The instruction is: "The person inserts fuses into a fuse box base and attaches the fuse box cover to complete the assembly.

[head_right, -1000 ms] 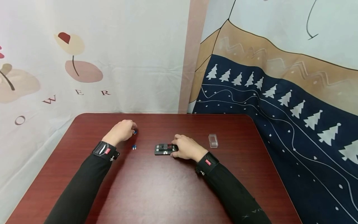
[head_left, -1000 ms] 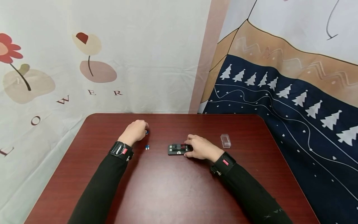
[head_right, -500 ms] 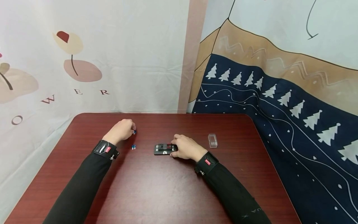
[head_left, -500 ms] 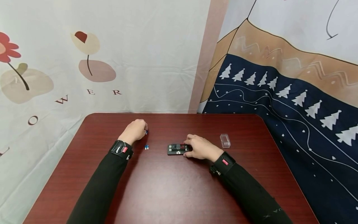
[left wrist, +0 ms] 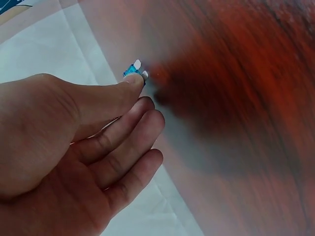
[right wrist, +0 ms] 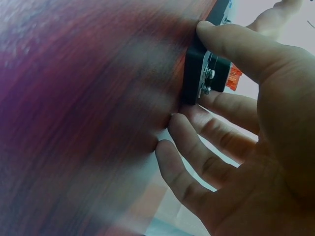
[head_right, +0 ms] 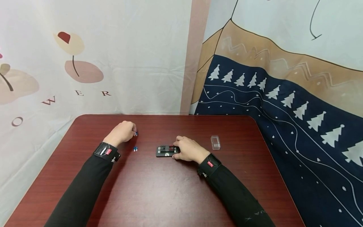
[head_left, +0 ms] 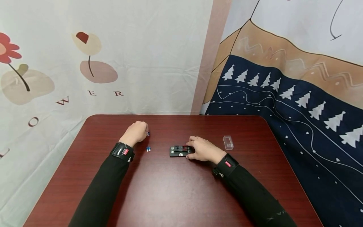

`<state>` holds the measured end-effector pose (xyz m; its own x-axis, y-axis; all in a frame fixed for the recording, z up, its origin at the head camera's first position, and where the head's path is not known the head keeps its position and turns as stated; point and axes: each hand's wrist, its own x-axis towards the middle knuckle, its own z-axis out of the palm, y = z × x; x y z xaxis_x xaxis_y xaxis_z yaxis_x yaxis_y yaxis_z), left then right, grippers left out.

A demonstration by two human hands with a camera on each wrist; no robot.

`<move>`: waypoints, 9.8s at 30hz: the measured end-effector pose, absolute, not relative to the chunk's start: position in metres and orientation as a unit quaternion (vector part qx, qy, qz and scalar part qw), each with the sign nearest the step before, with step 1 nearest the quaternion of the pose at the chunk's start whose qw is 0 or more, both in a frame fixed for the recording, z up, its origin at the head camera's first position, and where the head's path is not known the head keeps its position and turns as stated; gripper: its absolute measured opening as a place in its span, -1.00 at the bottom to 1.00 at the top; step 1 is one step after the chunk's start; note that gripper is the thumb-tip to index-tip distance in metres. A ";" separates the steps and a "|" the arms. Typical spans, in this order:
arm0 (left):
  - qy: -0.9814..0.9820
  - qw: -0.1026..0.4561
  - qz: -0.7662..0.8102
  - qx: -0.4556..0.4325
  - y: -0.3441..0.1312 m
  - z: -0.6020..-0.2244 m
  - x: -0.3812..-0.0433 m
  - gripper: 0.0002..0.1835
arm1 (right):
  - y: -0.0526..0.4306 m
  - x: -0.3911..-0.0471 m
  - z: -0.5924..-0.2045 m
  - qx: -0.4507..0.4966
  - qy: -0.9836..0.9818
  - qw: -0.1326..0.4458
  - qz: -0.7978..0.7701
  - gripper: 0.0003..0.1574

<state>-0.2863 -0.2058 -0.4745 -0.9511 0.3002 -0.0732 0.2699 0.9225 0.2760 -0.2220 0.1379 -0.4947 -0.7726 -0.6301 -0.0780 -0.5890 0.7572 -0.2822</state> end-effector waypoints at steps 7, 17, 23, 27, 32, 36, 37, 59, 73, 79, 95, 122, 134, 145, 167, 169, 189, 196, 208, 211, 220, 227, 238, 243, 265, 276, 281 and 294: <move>0.976 0.063 0.143 0.153 -0.205 -0.473 -0.284 -0.92 | 0.139 -0.222 -0.494 -0.333 0.931 0.083 -0.126 -0.27; 0.964 0.054 0.177 0.189 -0.176 -0.463 -0.270 -0.92 | 0.139 -0.223 -0.493 -0.330 0.931 0.090 -0.130 -0.27; 0.958 0.036 0.179 0.222 -0.156 -0.452 -0.257 -0.94 | 0.139 -0.223 -0.493 -0.333 0.929 0.091 -0.133 -0.27; 0.952 0.012 0.167 0.257 -0.142 -0.448 -0.249 -0.95 | 0.139 -0.223 -0.492 -0.333 0.929 0.089 -0.132 -0.27; 0.942 -0.003 0.150 0.299 -0.126 -0.448 -0.238 -0.95 | 0.139 -0.224 -0.492 -0.336 0.929 0.087 -0.132 -0.28; 0.940 -0.005 0.136 0.313 -0.116 -0.450 -0.232 -0.96 | 0.138 -0.225 -0.494 -0.339 0.928 0.084 -0.134 -0.29; 0.940 -0.005 0.132 0.316 -0.114 -0.450 -0.231 -0.95 | 0.138 -0.225 -0.494 -0.339 0.927 0.084 -0.134 -0.29; 0.937 0.000 0.099 0.334 -0.096 -0.460 -0.228 -0.89 | 0.138 -0.225 -0.496 -0.340 0.928 0.079 -0.132 -0.29; 0.933 -0.018 0.090 0.349 -0.096 -0.465 -0.228 -0.83 | 0.139 -0.225 -0.494 -0.340 0.928 0.080 -0.130 -0.29; 0.930 -0.027 0.089 0.357 -0.096 -0.465 -0.228 -0.82 | 0.138 -0.225 -0.494 -0.343 0.928 0.074 -0.127 -0.31; 0.924 -0.015 0.092 0.371 -0.095 -0.462 -0.228 -0.82 | 0.139 -0.225 -0.495 -0.348 0.926 0.072 -0.124 -0.31; 0.926 -0.011 0.097 0.365 -0.093 -0.462 -0.223 -0.82 | 0.140 -0.224 -0.495 -0.358 0.924 0.068 -0.116 -0.28; 0.928 -0.038 0.107 0.354 -0.112 -0.466 -0.222 -0.91 | 0.137 -0.224 -0.495 -0.346 0.926 0.080 -0.126 -0.31; 0.947 -0.043 0.135 0.288 -0.158 -0.460 -0.223 -0.89 | 0.140 -0.224 -0.494 -0.347 0.927 0.079 -0.121 -0.26; 0.968 0.054 0.118 0.215 -0.199 -0.472 -0.217 -0.89 | 0.140 -0.223 -0.495 -0.345 0.927 0.083 -0.121 -0.25; 0.968 0.057 0.119 0.213 -0.199 -0.472 -0.216 -0.90 | 0.140 -0.223 -0.495 -0.346 0.927 0.082 -0.119 -0.26; 0.971 0.048 0.107 0.210 -0.194 -0.477 -0.217 -0.87 | 0.140 -0.224 -0.494 -0.351 0.925 0.075 -0.122 -0.28; 0.971 0.045 0.107 0.210 -0.194 -0.476 -0.214 -0.82 | 0.140 -0.224 -0.495 -0.350 0.925 0.076 -0.124 -0.28; 0.967 0.028 0.118 0.224 -0.188 -0.470 -0.213 -0.76 | 0.140 -0.224 -0.495 -0.348 0.927 0.074 -0.121 -0.28; 0.965 0.018 0.121 0.233 -0.185 -0.467 -0.212 -0.76 | 0.139 -0.224 -0.495 -0.348 0.927 0.074 -0.122 -0.27; 0.953 -0.032 0.124 0.275 -0.166 -0.450 -0.206 -0.85 | 0.140 -0.224 -0.496 -0.351 0.926 0.072 -0.119 -0.26; 0.942 -0.056 0.126 0.306 -0.150 -0.440 -0.201 -0.85 | 0.141 -0.223 -0.496 -0.352 0.925 0.073 -0.122 -0.25; 0.932 -0.061 0.106 0.341 -0.123 -0.428 -0.198 -0.79 | 0.142 -0.223 -0.496 -0.350 0.926 0.073 -0.121 -0.28; 0.925 -0.056 0.091 0.364 -0.109 -0.428 -0.198 -0.82 | 0.142 -0.223 -0.496 -0.351 0.925 0.072 -0.127 -0.32; 0.925 -0.037 0.067 0.373 -0.091 -0.454 -0.207 -0.83 | 0.141 -0.223 -0.496 -0.356 0.924 0.066 -0.126 -0.32; 0.929 -0.018 0.076 0.363 -0.090 -0.456 -0.207 -0.81 | 0.140 -0.222 -0.495 -0.356 0.924 0.068 -0.124 -0.29; 0.930 -0.011 0.077 0.360 -0.089 -0.457 -0.208 -0.82 | 0.139 -0.222 -0.493 -0.356 0.923 0.069 -0.129 -0.30; 0.930 -0.011 0.071 0.361 -0.087 -0.459 -0.208 -0.84 | 0.140 -0.223 -0.492 -0.356 0.923 0.072 -0.130 -0.30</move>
